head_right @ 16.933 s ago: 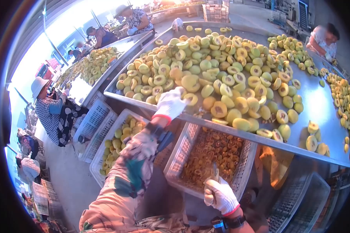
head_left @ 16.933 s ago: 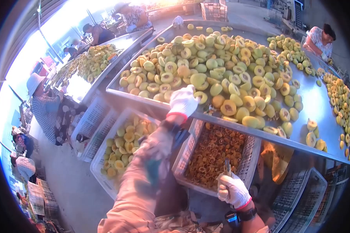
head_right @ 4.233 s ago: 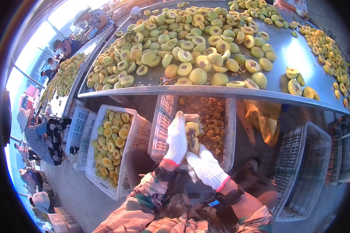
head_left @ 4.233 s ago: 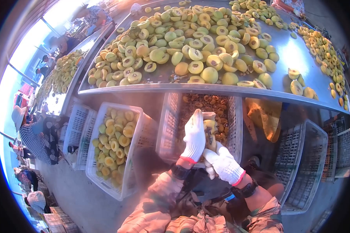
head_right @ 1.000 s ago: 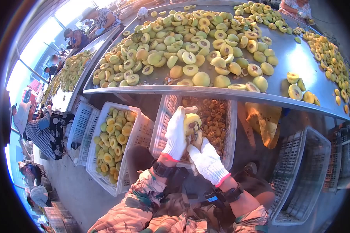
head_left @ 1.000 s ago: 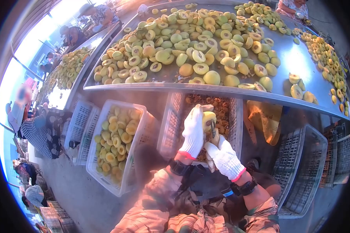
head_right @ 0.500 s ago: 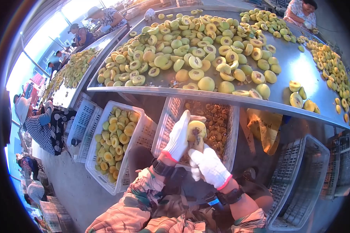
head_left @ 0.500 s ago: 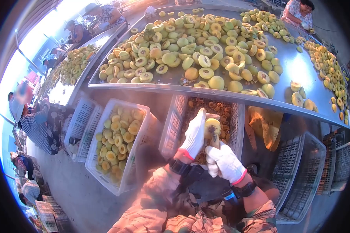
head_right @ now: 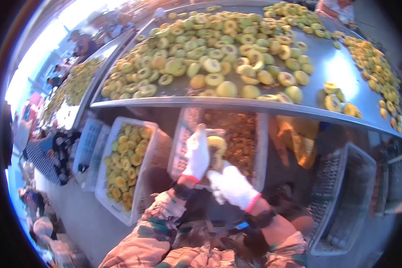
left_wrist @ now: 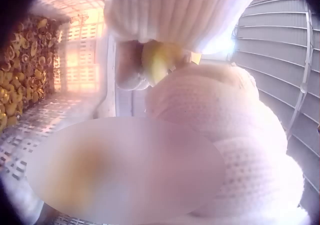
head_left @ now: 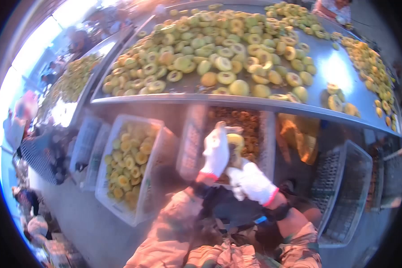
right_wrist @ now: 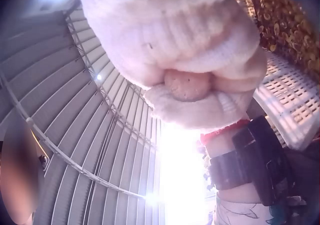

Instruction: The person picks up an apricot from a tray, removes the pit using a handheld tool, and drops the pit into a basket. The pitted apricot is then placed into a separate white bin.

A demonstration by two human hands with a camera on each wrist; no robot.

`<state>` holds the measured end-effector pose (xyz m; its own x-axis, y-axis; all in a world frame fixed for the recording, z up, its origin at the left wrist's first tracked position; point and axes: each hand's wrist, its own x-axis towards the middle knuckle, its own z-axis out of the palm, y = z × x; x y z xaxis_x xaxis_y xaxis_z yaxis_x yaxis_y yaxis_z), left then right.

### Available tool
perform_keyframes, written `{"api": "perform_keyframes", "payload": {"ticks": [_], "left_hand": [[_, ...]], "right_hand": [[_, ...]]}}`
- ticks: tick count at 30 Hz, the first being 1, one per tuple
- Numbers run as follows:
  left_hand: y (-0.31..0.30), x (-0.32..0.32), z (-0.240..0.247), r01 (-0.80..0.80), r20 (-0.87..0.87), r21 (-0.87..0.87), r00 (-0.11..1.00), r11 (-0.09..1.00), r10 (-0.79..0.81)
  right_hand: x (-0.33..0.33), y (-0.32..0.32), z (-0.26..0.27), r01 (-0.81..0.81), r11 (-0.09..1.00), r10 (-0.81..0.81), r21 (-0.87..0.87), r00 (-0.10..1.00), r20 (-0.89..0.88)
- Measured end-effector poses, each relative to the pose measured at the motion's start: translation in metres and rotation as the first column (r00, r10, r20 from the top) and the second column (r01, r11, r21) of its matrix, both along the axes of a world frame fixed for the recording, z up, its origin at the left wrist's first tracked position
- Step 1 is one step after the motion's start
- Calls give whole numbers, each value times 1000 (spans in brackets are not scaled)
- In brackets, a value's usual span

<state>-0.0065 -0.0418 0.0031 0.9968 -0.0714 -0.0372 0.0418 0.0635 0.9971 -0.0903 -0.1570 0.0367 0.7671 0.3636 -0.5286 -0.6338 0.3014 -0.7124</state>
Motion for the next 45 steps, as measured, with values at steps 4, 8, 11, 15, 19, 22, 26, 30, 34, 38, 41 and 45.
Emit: {"api": "perform_keyframes", "payload": {"ticks": [4, 8, 11, 15, 19, 22, 26, 30, 34, 38, 41, 45], "left_hand": [[-6, -5, -8, -61, -37, -126, 998, 990, 57], [-6, 0, -3, 53, -146, -208, 986, 977, -85], [-3, 0, 7, 59, -185, -321, 975, 945, -124], [0, -1, 12, 15, -234, -212, 970, 977, -66], [6, -1, 6, 47, -214, -145, 974, 988, -78], [11, 4, -1, 132, -230, -213, 956, 968, -181], [10, 7, -1, 104, -310, -211, 936, 972, -168], [7, 3, 7, 78, -340, -297, 923, 952, -182], [7, 5, -7, 80, -246, -210, 960, 975, -132], [14, 12, -23, 102, -210, -164, 968, 981, -136], [11, 8, -14, 80, -264, -318, 950, 945, -170], [11, 7, 3, 66, -426, -465, 857, 883, -288]], "right_hand": [[-2, -7, -4, -40, 994, 44, 103, 999, -28], [0, -11, -6, -16, 993, 19, 118, 1000, -22], [3, -12, -2, -1, 999, -1, 50, 999, 35], [2, -8, 1, -79, 990, 87, -113, 994, 68], [2, -4, 9, -142, 951, 170, -275, 982, 81], [0, -5, 4, -83, 995, 86, 60, 995, -51], [-2, 0, 6, -55, 998, 54, -33, 998, -26], [-4, -2, 1, -39, 985, 52, 167, 996, -77], [-4, 8, 2, -26, 975, 36, -220, 999, 41], [-4, 1, -9, -52, 967, 70, 248, 996, -63], [-2, 2, -16, -19, 886, 82, 463, 990, -116], [0, 1, -8, -46, 954, 78, 297, 992, -97]]}}
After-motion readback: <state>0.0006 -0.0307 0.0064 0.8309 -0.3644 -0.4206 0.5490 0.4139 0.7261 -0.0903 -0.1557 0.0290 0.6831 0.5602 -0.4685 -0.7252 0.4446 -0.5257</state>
